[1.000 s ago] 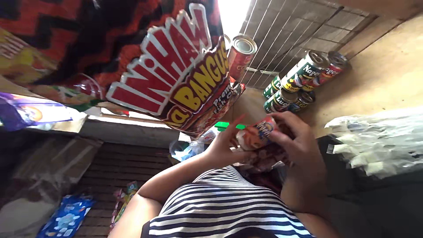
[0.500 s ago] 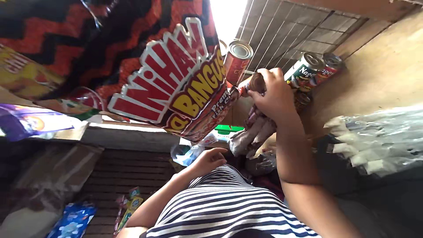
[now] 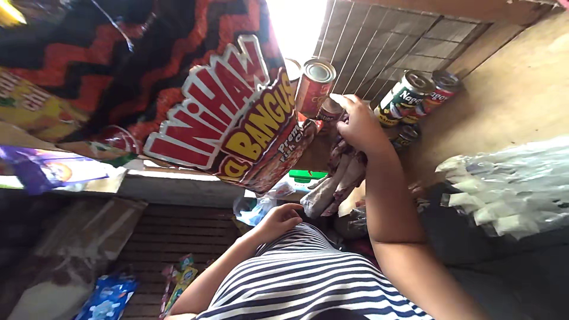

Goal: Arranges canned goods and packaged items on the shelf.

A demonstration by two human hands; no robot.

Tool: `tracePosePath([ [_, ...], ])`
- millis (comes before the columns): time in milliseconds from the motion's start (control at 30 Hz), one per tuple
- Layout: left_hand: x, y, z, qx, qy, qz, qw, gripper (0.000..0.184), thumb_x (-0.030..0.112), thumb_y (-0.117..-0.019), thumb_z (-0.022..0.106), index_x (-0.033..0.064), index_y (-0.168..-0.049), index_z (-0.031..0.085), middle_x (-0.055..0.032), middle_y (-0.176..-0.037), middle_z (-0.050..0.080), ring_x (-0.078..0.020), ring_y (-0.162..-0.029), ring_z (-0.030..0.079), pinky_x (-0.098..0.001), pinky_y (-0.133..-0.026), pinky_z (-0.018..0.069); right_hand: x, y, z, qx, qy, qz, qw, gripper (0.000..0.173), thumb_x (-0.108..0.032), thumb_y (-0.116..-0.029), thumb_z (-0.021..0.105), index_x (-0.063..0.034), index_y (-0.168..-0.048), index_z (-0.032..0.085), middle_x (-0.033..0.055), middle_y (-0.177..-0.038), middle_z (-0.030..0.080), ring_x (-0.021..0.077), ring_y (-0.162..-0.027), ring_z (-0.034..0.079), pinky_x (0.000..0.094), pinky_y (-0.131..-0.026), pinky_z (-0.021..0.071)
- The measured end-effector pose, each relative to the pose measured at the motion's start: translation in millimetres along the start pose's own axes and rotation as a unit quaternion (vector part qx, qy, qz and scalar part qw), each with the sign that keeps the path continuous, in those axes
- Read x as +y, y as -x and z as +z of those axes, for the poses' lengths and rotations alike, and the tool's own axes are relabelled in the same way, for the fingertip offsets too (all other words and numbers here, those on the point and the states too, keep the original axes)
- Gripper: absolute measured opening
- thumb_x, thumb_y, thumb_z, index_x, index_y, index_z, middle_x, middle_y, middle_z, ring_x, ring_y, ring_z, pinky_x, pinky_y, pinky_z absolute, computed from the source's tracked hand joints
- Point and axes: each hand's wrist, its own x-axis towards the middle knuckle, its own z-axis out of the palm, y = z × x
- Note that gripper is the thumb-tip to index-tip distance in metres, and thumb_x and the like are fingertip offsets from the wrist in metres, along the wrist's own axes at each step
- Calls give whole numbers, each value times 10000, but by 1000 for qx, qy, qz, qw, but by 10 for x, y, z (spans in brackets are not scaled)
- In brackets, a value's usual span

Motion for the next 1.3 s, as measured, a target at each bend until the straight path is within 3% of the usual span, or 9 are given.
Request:
tracePosePath([
  [100, -4, -16, 8, -2, -2, -7, 1000, 430, 189, -1005, 609, -31, -1370, 554, -40, -1020, 700, -34, -826, 650, -228, -794, 553, -10, 5, 62, 20, -6, 20, 1000, 586, 42, -908, 594, -80, -1479, 544, 191, -1456, 538, 375, -1272, 575, 572, -1029, 472],
  [233, -50, -64, 14, -3, -9, -17, 1000, 429, 196, -1005, 607, -21, -1372, 556, -41, -1021, 700, -38, -831, 652, -231, -800, 553, -211, 58, 204, 107, 23, 95, 989, 444, -253, -916, 762, 18, -1242, 629, 268, -1269, 602, 415, -1040, 667, 572, -852, 539],
  [433, -427, -91, -76, 29, -12, -155, 987, 440, 261, -1033, 571, 0, -1387, 555, -109, -1103, 698, -110, -938, 678, -309, -896, 552, -18, 79, 313, 95, -52, 13, 994, 522, -101, -889, 748, -6, -1359, 543, 269, -1335, 581, 420, -1145, 638, 561, -942, 527],
  [600, -953, -8, -177, 37, -55, -263, 962, 432, 255, -1056, 566, -17, -1391, 562, -222, -1269, 659, -265, -1169, 646, -425, -1064, 469, -122, 24, 388, 147, -15, 67, 987, 480, -248, -894, 781, 20, -1237, 579, 268, -1266, 604, 408, -970, 696, 545, -792, 565],
  [733, -1697, 190, -276, 11, -190, -355, 915, 475, 324, -1048, 570, 16, -1410, 570, -238, -1335, 634, -360, -1263, 605, -529, -1114, 425, -60, 106, 391, 120, -65, 56, 989, 774, -244, -863, 822, 1, -1475, 417, 276, -1309, 600, 424, -1047, 680, 566, -883, 552],
  [833, -2241, 500, -325, 43, -232, -425, 874, 473, 404, -1020, 588, 82, -1363, 634, -187, -1336, 654, -347, -1283, 600, -567, -1113, 427, -69, 165, 345, 47, -52, 110, 991, 845, -176, -950, 716, -27, -1616, 217, 248, -1147, 706, 436, -1060, 690, 596, -934, 523],
  [933, -2280, 722, -412, 128, -175, -442, 870, 395, 315, -1049, 576, 40, -1321, 654, -204, -1344, 647, -349, -1315, 577, -544, -1143, 395, -159, 141, 309, 26, -15, 159, 987, 567, -193, -982, 677, 49, -1444, 453, 275, -1084, 693, 445, -1059, 685, 589, -917, 527],
  [1167, -2464, 866, -537, 104, -212, -477, 846, 406, 308, -1057, 556, 44, -1356, 628, -198, -1365, 636, -339, -1334, 565, -531, -1150, 391, -200, 162, 335, 21, 31, 176, 984, 497, -258, -994, 676, 37, -1359, 514, 261, -1058, 696, 427, -1033, 696, 562, -887, 543],
  [1300, -2487, 814, -519, 106, -220, -484, 840, 408, 310, -1054, 557, 46, -1358, 629, -197, -1364, 638, -343, -1331, 568, -539, -1143, 397, -194, 495, 182, 118, -5, 68, 991, 537, -309, -986, 684, 33, -1382, 564, 267, -1219, 657, 405, -995, 696, 546, -849, 564],
])
